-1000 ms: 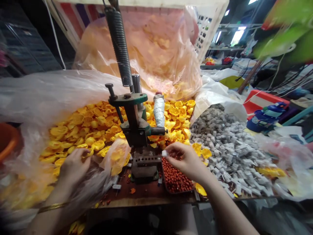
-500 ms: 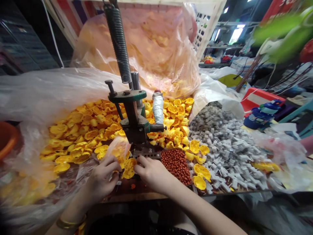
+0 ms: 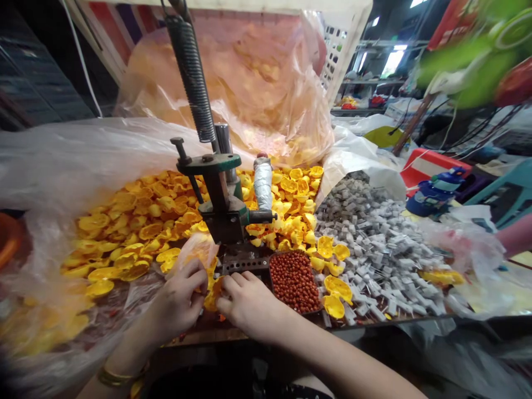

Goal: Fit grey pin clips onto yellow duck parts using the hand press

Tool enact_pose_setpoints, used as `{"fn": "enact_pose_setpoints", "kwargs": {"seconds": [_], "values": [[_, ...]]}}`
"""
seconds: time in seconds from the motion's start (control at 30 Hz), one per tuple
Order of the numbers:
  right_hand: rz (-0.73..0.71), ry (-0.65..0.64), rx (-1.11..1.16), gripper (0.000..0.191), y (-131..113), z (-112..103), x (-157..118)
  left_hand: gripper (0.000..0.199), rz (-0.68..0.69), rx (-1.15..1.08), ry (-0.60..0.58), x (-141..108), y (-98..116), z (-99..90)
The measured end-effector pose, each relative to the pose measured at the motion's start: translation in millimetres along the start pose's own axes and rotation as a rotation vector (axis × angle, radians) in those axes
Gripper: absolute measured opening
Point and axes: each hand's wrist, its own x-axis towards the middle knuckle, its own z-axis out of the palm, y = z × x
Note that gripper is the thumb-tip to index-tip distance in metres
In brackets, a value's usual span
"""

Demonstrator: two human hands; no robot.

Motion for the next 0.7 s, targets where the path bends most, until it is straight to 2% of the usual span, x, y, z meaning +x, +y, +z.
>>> {"fn": "enact_pose_setpoints", "kwargs": {"seconds": [0.1,0.2,0.27,0.3,0.37,0.43,0.47,0.53,0.6,0.63,0.7], "values": [[0.106,0.113,0.252,0.019,-0.4,4.5,-3.8,0.024,-0.032,-0.14,0.042,1.3,-3.1,-0.8],[0.133,0.268,0.596,0.029,-0.3,12.2,-6.9,0.02,-0.172,-0.45,0.214,-2.5,-6.0,10.3],[0.17,0.372,0.674,0.028,-0.4,17.9,-6.0,0.022,-0.294,-0.678,0.343,-9.0,-5.0,24.7],[0.207,0.419,0.67,0.028,0.0,20.1,-4.8,0.025,-0.341,-0.767,0.363,-12.9,-4.0,32.3],[0.284,0.457,0.655,0.032,3.9,20.9,-2.4,0.028,-0.412,-0.865,0.32,-20.9,-2.6,44.6],[0.374,0.379,0.616,0.037,14.7,15.9,-2.8,0.025,-0.497,-0.88,0.328,-26.9,-4.5,49.5],[0.437,0.287,0.553,0.033,22.9,11.8,-4.9,0.024,-0.553,-0.877,0.363,-28.7,-6.9,49.0],[0.593,0.024,0.316,0.022,43.2,3.3,-12.5,0.024,-0.655,-0.899,0.443,-30.0,-12.9,44.5],[0.716,-0.222,0.078,0.021,63.0,-1.2,-22.4,0.027,-0.704,-0.957,0.46,-28.6,-17.4,39.9],[0.747,-0.3,0.015,0.02,70.8,-1.1,-27.0,0.028,-0.71,-0.981,0.458,-27.1,-18.2,38.9],[0.756,-0.359,-0.007,0.019,80.3,2.5,-33.9,0.03,-0.714,-1.013,0.463,-23.5,-17.0,40.0]]}}
